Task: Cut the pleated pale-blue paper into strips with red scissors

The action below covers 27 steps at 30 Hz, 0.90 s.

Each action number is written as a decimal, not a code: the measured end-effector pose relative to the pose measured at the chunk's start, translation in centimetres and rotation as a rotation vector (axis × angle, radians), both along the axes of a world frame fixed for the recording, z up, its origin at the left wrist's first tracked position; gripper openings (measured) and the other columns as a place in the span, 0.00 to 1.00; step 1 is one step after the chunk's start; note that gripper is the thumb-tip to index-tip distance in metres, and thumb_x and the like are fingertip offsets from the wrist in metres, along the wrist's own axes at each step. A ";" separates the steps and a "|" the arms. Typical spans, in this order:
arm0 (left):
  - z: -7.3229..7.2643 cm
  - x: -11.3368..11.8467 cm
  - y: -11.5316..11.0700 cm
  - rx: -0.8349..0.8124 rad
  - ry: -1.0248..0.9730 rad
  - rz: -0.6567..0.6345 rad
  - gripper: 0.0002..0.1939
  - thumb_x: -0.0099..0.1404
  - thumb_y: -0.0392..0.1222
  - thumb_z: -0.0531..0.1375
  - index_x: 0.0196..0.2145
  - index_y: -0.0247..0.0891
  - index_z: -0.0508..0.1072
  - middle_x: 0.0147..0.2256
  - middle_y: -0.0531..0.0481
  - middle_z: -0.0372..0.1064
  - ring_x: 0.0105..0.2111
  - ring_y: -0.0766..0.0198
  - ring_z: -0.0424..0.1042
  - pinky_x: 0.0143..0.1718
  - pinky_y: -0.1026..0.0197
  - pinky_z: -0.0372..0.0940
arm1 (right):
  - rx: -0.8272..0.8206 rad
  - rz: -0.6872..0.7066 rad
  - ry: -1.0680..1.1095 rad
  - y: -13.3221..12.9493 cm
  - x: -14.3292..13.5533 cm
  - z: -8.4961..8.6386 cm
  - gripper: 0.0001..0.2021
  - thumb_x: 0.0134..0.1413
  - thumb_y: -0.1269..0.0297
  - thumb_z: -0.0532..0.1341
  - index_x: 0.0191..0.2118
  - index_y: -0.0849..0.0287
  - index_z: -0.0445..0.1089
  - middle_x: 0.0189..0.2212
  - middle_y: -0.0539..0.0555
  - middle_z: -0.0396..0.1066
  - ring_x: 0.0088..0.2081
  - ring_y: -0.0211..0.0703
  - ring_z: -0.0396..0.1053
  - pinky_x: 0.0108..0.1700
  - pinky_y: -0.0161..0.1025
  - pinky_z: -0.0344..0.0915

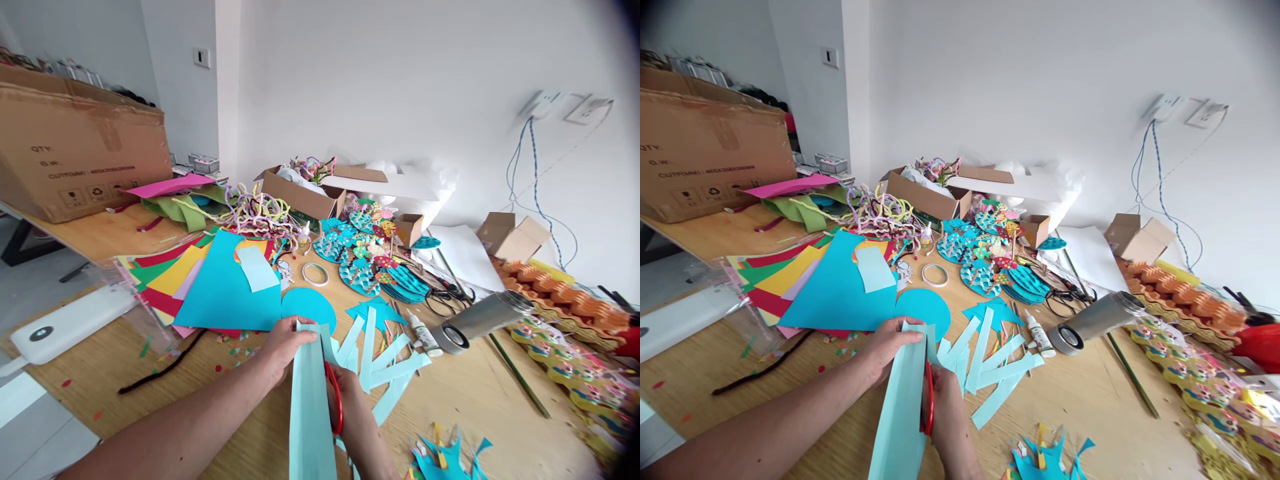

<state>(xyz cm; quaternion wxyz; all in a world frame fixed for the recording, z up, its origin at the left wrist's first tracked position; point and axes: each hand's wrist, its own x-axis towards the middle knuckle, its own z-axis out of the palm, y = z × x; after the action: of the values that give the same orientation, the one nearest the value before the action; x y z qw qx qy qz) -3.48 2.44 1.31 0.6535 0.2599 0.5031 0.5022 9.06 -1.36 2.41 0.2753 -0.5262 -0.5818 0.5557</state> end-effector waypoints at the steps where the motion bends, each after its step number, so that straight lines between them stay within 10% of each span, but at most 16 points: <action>1: 0.1 0.0 0.0 0.000 0.006 -0.002 0.14 0.43 0.35 0.62 0.32 0.34 0.71 0.21 0.51 0.71 0.21 0.63 0.69 0.24 0.62 0.63 | -0.010 0.001 0.000 0.0 0.0 0.0 0.16 0.42 0.55 0.59 0.20 0.66 0.67 0.14 0.46 0.53 0.20 0.32 0.47 0.20 0.30 0.48; 27: 0.1 -0.1 -0.1 0.000 0.031 -0.039 0.18 0.42 0.35 0.62 0.35 0.34 0.70 0.23 0.49 0.71 0.22 0.63 0.69 0.23 0.62 0.63 | -0.020 -0.002 -0.018 0.3 0.2 -0.4 0.16 0.38 0.54 0.60 0.19 0.66 0.68 0.14 0.46 0.52 0.21 0.32 0.47 0.21 0.31 0.51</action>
<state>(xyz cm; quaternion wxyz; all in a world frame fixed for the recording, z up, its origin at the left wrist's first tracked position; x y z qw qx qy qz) -3.54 2.30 1.44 0.6554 0.2772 0.5080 0.4854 9.22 -1.04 2.04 0.2653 -0.5344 -0.5782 0.5565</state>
